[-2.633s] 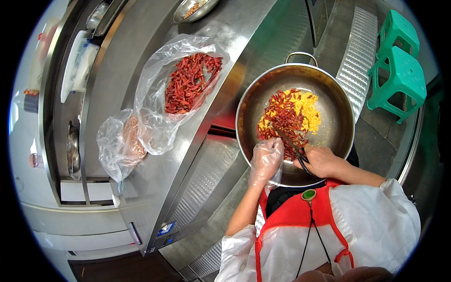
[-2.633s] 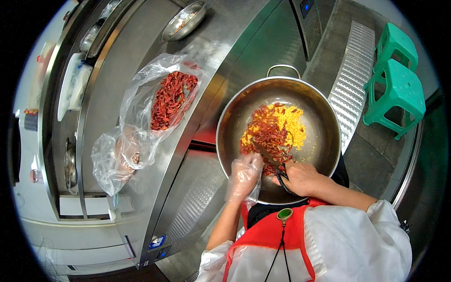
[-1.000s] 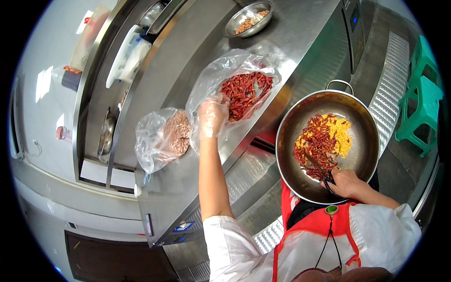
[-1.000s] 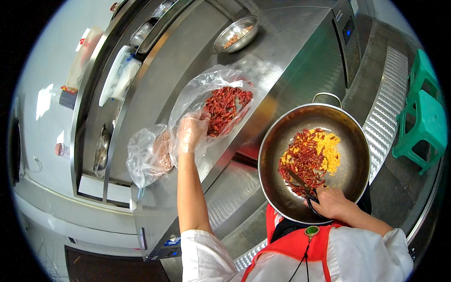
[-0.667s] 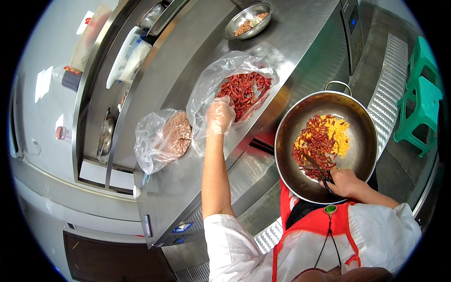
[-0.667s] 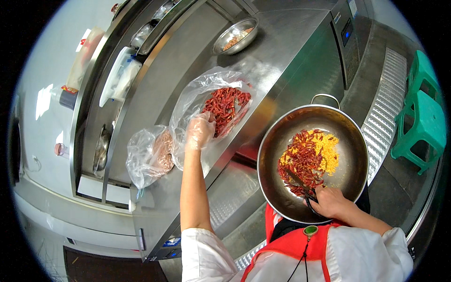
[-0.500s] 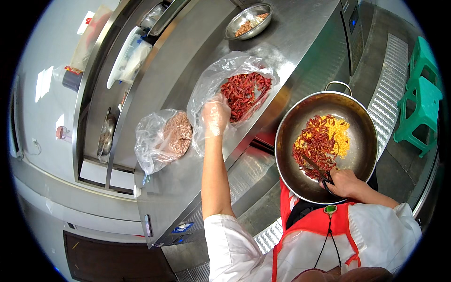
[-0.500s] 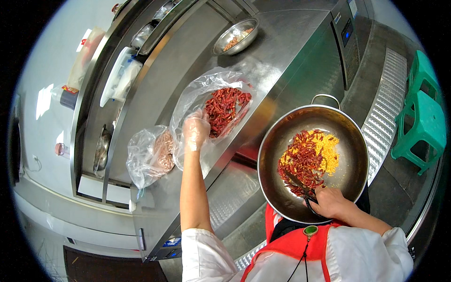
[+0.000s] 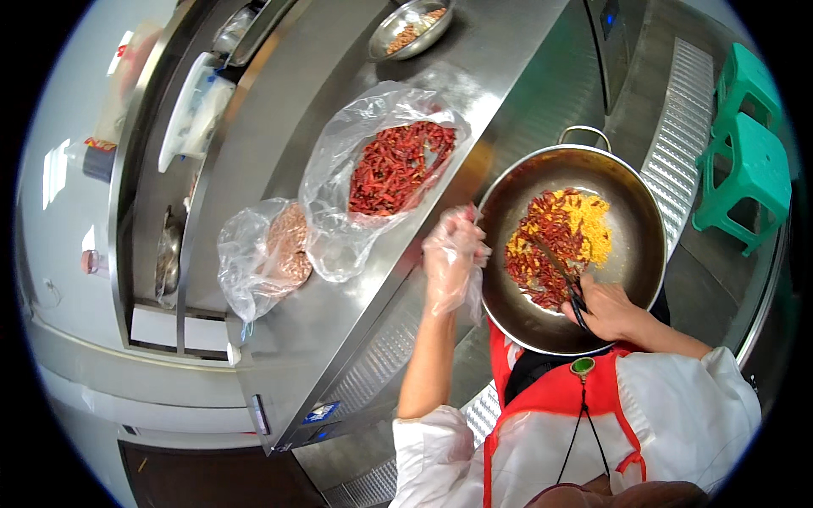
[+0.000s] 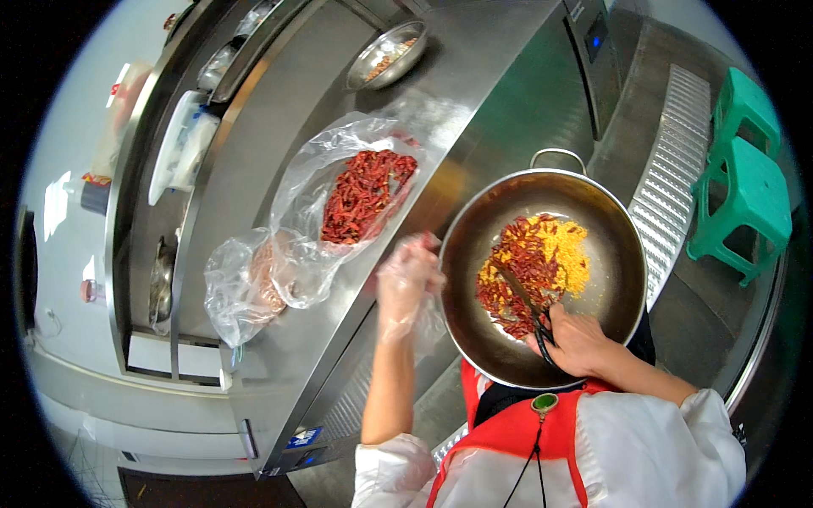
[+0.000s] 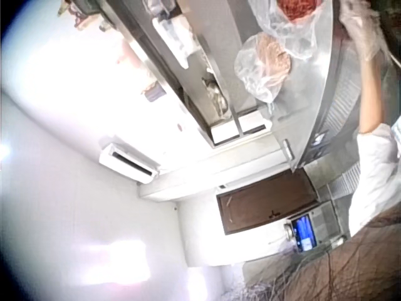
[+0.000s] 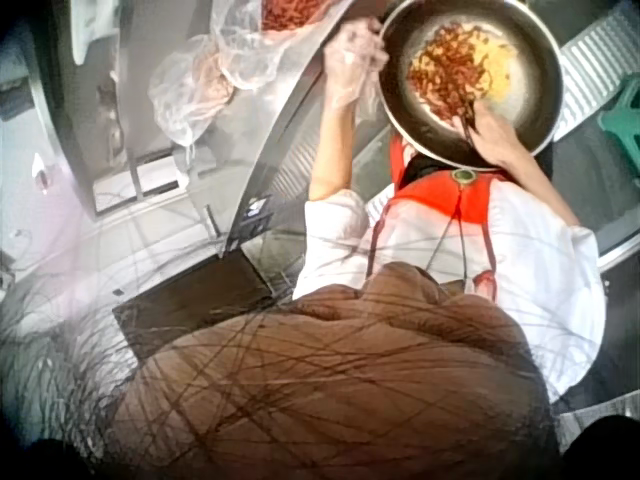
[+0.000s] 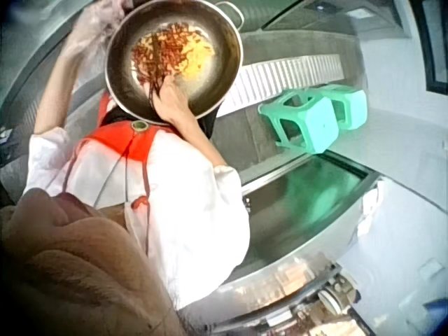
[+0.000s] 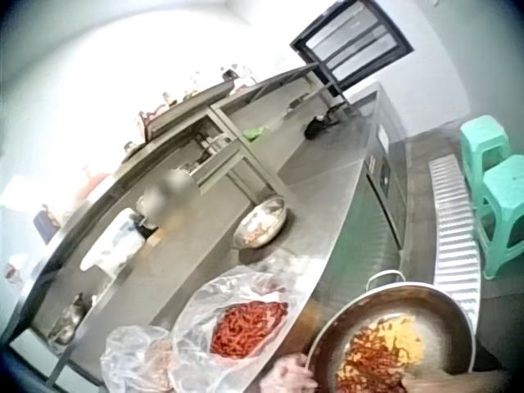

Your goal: The person cuts dried red chilies into a large metal bowl containing yellow food ingredients using scissors.

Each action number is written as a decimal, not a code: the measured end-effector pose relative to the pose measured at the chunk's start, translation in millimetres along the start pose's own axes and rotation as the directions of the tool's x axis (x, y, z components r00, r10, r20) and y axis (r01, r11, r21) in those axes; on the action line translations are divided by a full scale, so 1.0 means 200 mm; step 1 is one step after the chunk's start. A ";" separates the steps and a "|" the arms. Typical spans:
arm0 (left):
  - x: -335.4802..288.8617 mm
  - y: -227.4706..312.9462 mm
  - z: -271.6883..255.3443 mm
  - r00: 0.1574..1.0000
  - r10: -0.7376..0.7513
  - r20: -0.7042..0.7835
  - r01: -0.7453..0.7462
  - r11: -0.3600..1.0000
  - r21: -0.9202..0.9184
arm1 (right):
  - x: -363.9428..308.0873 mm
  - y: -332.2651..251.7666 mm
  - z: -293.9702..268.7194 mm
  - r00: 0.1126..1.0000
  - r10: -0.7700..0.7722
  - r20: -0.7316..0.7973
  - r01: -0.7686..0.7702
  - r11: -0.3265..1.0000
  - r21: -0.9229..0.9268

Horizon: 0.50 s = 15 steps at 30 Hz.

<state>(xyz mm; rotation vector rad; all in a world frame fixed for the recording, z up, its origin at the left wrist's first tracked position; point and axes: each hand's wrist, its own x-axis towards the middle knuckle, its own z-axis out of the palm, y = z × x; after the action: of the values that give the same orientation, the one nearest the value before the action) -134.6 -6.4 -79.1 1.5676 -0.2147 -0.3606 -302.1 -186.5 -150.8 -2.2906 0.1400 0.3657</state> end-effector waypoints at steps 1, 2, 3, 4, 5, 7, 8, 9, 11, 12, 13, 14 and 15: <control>-0.01 -0.10 0.01 0.996 -0.076 0.046 0.081 0.990 -0.114 | 0.00 0.00 0.00 1.000 -0.001 0.004 0.001 1.000 0.002; -0.03 -0.18 0.03 0.987 -0.149 0.058 0.157 0.973 -0.171 | -0.01 -0.01 -0.01 1.000 -0.002 0.009 0.002 1.000 0.005; -0.04 -0.25 0.06 0.973 -0.220 0.076 0.232 0.946 -0.227 | -0.01 0.00 -0.01 1.000 -0.001 0.012 0.001 1.000 0.007; -0.07 -0.31 0.08 0.961 -0.269 0.061 0.276 0.935 -0.224 | -0.01 0.00 -0.01 1.000 -0.006 0.001 0.006 1.000 0.012; -0.09 -0.36 0.11 0.960 -0.278 0.035 0.278 0.933 -0.227 | -0.01 0.00 0.00 1.000 -0.013 -0.010 0.013 1.000 0.020; -0.12 -0.41 0.12 0.971 -0.235 0.032 0.237 0.969 -0.076 | -0.01 0.01 0.01 0.999 -0.029 -0.042 0.031 0.999 0.037; -0.14 -0.43 0.14 0.985 -0.172 0.028 0.171 0.985 0.030 | -0.01 0.01 0.02 0.999 -0.019 -0.033 0.020 1.000 0.020; -0.16 -0.42 0.16 0.991 -0.118 0.057 0.112 0.989 0.093 | 0.00 0.02 0.02 0.999 -0.019 -0.027 0.019 1.000 0.016; -0.16 -0.44 0.20 0.995 -0.089 0.045 0.077 0.973 0.217 | 0.00 0.02 0.03 1.000 -0.018 -0.014 0.018 1.000 0.007; -0.17 -0.46 0.21 0.998 -0.038 0.042 0.027 0.971 0.239 | 0.00 0.02 0.03 1.000 -0.016 -0.008 0.016 1.000 -0.002; -0.17 -0.48 0.22 0.999 0.013 0.040 -0.023 0.965 0.261 | 0.00 0.02 0.03 1.000 -0.013 -0.001 0.013 1.000 -0.012; -0.18 -0.51 0.22 0.997 0.064 0.039 -0.072 0.957 0.282 | 0.01 0.02 0.04 1.000 -0.011 0.006 0.011 1.000 -0.023; -0.19 -0.53 0.23 0.999 0.035 0.028 -0.042 0.960 0.277 | 0.01 0.02 0.04 1.000 -0.005 0.007 0.005 1.000 -0.026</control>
<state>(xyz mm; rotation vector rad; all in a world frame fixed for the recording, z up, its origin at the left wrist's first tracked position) -195.2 -32.9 -182.0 1.8332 -0.3246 -0.3283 -303.5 -184.4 -159.1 -2.3151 0.1265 0.3751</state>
